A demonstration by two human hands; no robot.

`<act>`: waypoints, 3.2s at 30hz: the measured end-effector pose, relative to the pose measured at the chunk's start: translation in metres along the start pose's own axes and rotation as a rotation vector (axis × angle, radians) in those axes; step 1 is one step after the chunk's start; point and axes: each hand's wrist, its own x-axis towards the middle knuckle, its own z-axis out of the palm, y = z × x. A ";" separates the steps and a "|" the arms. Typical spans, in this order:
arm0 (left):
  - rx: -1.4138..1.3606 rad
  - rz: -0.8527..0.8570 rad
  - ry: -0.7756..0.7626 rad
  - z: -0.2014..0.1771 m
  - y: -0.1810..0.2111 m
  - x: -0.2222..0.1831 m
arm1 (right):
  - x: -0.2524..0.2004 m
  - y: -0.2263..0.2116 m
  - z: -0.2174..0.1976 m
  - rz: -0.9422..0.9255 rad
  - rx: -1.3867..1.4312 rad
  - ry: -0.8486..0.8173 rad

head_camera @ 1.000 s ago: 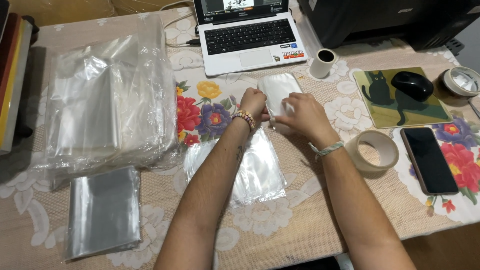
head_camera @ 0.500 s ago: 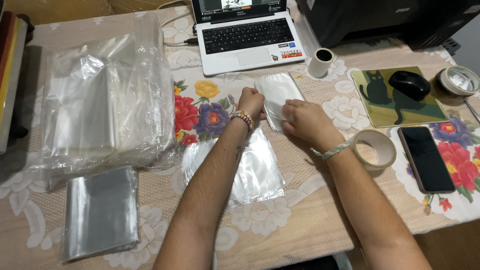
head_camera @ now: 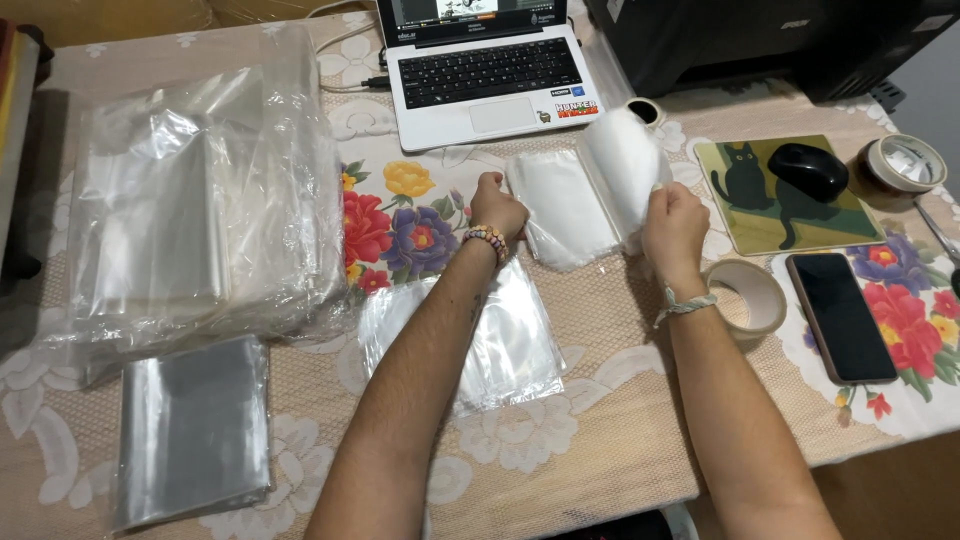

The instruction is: The person is opening small clear plastic bags and placing small decorative items or stickers inside them at a workstation.

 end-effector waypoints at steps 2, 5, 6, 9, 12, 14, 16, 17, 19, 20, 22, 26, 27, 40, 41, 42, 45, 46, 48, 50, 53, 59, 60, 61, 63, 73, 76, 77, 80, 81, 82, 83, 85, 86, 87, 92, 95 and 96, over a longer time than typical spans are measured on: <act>0.026 0.030 0.038 0.002 -0.006 0.004 | 0.004 0.004 -0.005 0.011 -0.374 -0.057; 0.029 0.045 0.034 0.002 -0.007 0.005 | 0.009 0.031 0.012 -0.123 -0.744 -0.019; 0.029 0.046 0.036 0.001 -0.005 0.000 | 0.010 0.035 0.016 -0.124 -0.743 -0.018; 0.036 0.051 0.026 -0.001 -0.009 0.005 | 0.008 0.037 0.023 -0.182 -0.911 0.011; 0.096 0.093 0.049 -0.003 -0.028 0.033 | -0.002 0.025 0.010 -0.157 -0.941 -0.139; 0.185 0.143 0.031 -0.009 -0.029 0.029 | -0.012 0.013 0.000 -0.163 -0.952 -0.247; 0.233 0.171 0.020 -0.007 -0.024 0.019 | -0.013 0.021 0.002 -0.169 -0.958 -0.230; 0.281 0.201 0.011 -0.007 -0.020 0.015 | -0.012 0.024 0.003 -0.177 -0.963 -0.211; 0.315 0.216 -0.001 -0.005 -0.015 0.003 | -0.029 -0.044 -0.023 -0.147 -0.954 -0.185; 0.347 0.234 -0.006 -0.005 -0.010 -0.001 | -0.034 -0.080 -0.035 -0.122 -0.942 -0.156; 0.336 0.241 -0.009 -0.006 -0.014 0.004 | -0.037 -0.090 -0.033 -0.245 -0.753 -0.095; 0.313 0.238 -0.016 -0.008 -0.026 0.019 | -0.037 -0.087 -0.010 -0.166 -0.317 -0.405; 0.313 0.238 -0.018 -0.006 -0.026 0.017 | -0.032 -0.082 -0.003 -0.165 -0.318 -0.404; 0.288 0.249 -0.028 -0.009 -0.015 -0.008 | 0.034 -0.039 0.049 0.120 -0.144 -0.339; 0.269 0.272 -0.020 -0.014 -0.005 -0.021 | 0.035 -0.037 0.049 0.084 -0.079 -0.314; 0.268 0.273 -0.017 -0.020 0.001 -0.033 | 0.026 -0.049 0.037 0.080 -0.079 -0.314; 0.027 0.406 0.015 -0.042 0.023 -0.083 | -0.008 -0.085 -0.002 0.061 0.360 -0.248; -0.230 0.337 -0.049 -0.051 0.030 -0.110 | -0.024 -0.098 -0.016 0.162 0.575 -0.307; -0.486 0.265 -0.108 -0.066 0.034 -0.153 | -0.062 -0.120 -0.041 0.263 0.792 -0.366; -0.865 0.078 -0.389 -0.077 0.024 -0.187 | -0.105 -0.139 -0.059 0.571 1.085 -0.546; -0.914 0.055 -0.471 -0.071 0.005 -0.255 | -0.163 -0.127 -0.038 0.688 1.150 -0.682; -1.329 -0.253 -0.037 -0.068 -0.027 -0.294 | -0.195 -0.145 -0.022 0.267 0.920 -0.702; -1.329 -0.249 -0.029 -0.070 -0.033 -0.294 | -0.197 -0.154 -0.029 0.265 0.925 -0.708; -1.368 -0.262 -0.061 -0.072 -0.039 -0.294 | -0.198 -0.164 -0.037 -0.103 0.616 -0.645; -1.410 -0.270 -0.101 -0.079 -0.033 -0.298 | -0.201 -0.172 -0.049 -0.458 0.290 -0.550; -1.582 -0.230 -0.327 -0.097 -0.059 -0.283 | -0.213 -0.185 -0.096 -1.319 -0.012 -0.524; -1.416 -0.385 0.131 -0.098 -0.027 -0.289 | -0.218 -0.172 -0.085 -1.345 0.019 -0.608; -1.239 -0.480 0.484 -0.098 -0.015 -0.291 | -0.220 -0.165 -0.081 -1.376 0.038 -0.665; -1.177 -0.375 0.527 -0.103 -0.033 -0.283 | -0.201 -0.183 -0.077 -1.181 0.413 -0.812; -1.176 -0.376 0.525 -0.105 -0.041 -0.281 | -0.184 -0.178 -0.066 -1.179 0.412 -0.812; -1.302 -0.243 0.444 -0.107 -0.049 -0.279 | -0.168 -0.172 -0.056 -1.039 0.173 -0.778; -1.423 -0.108 0.359 -0.108 -0.057 -0.276 | -0.151 -0.165 -0.046 -0.892 -0.060 -0.738; -1.430 -0.083 0.308 -0.109 -0.063 -0.275 | -0.116 -0.166 -0.025 -0.895 -0.204 -0.778; -1.441 -0.058 0.267 -0.110 -0.066 -0.274 | -0.099 -0.167 -0.015 -0.898 -0.345 -0.824; -1.441 -0.059 0.263 -0.110 -0.066 -0.275 | -0.089 -0.172 -0.014 -0.896 -0.348 -0.822; -1.349 -0.040 0.243 -0.116 -0.054 -0.282 | -0.044 -0.151 0.010 -1.097 -0.955 -1.094; -1.297 -0.197 0.456 -0.117 -0.043 -0.285 | -0.035 -0.122 0.022 -1.316 -1.009 -0.782; -1.302 -0.190 0.451 -0.116 -0.049 -0.281 | -0.028 -0.117 0.027 -1.318 -1.014 -0.774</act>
